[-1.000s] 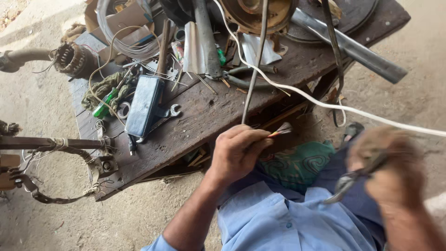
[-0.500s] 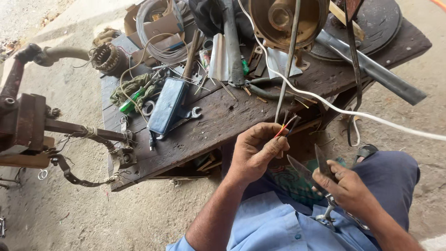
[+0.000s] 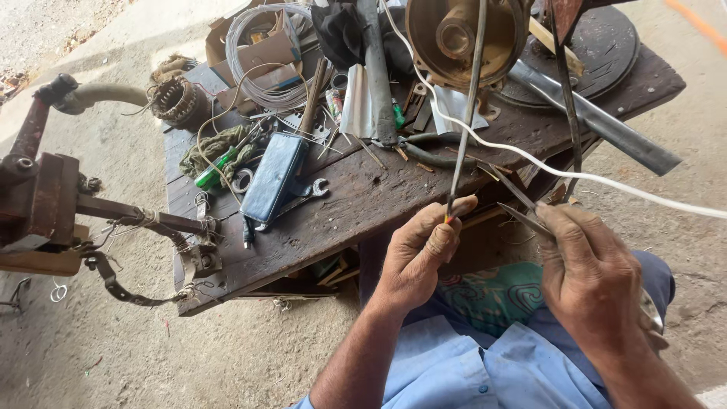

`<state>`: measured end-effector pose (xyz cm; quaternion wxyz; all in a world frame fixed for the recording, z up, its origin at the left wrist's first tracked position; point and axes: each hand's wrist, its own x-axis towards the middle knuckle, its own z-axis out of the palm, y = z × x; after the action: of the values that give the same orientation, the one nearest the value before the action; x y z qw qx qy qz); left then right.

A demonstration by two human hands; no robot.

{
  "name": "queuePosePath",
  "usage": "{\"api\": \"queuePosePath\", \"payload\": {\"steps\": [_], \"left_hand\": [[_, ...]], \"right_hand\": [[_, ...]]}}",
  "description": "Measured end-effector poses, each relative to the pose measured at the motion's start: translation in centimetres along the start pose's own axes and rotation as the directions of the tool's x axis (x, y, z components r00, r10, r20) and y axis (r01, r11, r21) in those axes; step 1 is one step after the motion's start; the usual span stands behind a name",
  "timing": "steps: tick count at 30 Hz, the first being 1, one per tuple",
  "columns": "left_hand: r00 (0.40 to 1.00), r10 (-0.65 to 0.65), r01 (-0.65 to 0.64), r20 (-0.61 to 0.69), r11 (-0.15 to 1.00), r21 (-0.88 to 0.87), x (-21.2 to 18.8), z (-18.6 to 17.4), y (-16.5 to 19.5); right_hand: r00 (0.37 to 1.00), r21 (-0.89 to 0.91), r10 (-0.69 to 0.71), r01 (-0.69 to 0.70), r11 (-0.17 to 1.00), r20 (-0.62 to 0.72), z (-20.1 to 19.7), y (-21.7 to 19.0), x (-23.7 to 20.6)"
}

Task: The person strips the outer insulation from a multi-core cable and then strips the ends of the individual inner wires using shears. The person works at a cluttered workbench with various tools and parts visible.

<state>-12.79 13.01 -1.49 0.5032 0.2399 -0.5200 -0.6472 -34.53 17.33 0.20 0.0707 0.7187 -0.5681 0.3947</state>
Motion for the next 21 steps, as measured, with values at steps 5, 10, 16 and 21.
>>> {"api": "queuePosePath", "payload": {"steps": [5,10,16,21], "left_hand": [[0.996,0.056,-0.059,-0.075,0.998,-0.037,-0.1,0.5,-0.2],[0.982,0.073,-0.080,-0.176,0.996,-0.034,-0.2,0.7,0.2],[0.975,0.066,-0.099,-0.214,0.984,-0.150,0.0,0.7,1.0],[0.966,0.110,-0.134,-0.235,0.987,-0.089,-0.3,1.0,1.1]], "right_hand": [[1.000,0.034,-0.027,0.027,0.999,0.008,0.7,-2.1,1.5],[0.995,0.040,-0.096,0.096,0.995,-0.024,1.3,-2.9,2.6],[0.978,-0.037,-0.204,0.205,0.978,0.039,1.8,-4.3,5.2],[0.962,-0.080,-0.265,0.270,0.959,0.073,1.9,-5.2,6.7]]}}
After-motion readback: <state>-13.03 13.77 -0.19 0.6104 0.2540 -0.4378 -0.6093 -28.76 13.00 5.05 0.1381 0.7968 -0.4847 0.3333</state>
